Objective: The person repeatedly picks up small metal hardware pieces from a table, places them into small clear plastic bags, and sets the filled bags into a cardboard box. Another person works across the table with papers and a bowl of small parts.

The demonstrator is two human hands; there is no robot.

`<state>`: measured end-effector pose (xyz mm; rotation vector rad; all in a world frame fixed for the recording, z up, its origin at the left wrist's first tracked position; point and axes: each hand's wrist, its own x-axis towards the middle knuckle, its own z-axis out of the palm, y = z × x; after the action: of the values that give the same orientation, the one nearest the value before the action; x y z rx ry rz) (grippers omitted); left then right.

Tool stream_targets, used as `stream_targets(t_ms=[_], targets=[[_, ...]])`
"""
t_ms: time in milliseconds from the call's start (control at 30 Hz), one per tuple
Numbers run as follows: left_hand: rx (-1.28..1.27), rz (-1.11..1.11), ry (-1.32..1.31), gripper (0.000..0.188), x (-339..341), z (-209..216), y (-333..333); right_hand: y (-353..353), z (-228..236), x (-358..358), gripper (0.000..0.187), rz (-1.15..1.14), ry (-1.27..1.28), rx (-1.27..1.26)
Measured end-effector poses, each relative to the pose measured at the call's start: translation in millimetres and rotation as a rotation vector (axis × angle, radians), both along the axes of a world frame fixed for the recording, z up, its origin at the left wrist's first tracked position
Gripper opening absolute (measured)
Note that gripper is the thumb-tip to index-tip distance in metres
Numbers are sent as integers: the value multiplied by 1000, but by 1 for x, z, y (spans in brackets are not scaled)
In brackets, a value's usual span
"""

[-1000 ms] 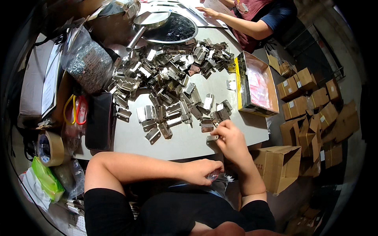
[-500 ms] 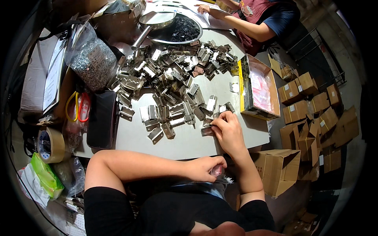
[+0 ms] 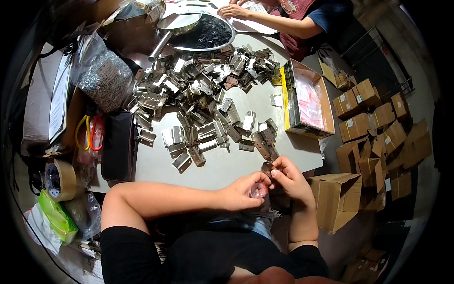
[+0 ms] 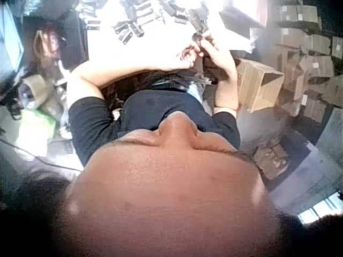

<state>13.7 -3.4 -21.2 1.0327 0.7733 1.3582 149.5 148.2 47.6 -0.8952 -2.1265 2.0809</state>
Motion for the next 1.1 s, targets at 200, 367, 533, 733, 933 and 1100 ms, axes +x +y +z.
stream_targets(t_ms=[200, 367, 533, 733, 933, 1100], targets=[[-134, -66, -47, 49, -3, 2, -1, 0, 24, 5, 10, 123, 172, 147], [-66, -42, 35, 49, -4, 2, 3, -25, 49, -15, 22, 423, 113, 766], [-89, -86, 0, 45, -7, 5, 2, -1, 42, -46, 13, 446, 77, 661], [-166, -229, -20, 45, -7, 8, 4, 4, -8, -90, 10, 204, 192, 1359], [-123, -206, -6, 44, -5, 5, 3, 12, -3, -101, 7, 106, 178, 1221], [-100, -174, -35, 43, -2, -1, 3, 19, 0, -120, 10, -85, 212, 1203]])
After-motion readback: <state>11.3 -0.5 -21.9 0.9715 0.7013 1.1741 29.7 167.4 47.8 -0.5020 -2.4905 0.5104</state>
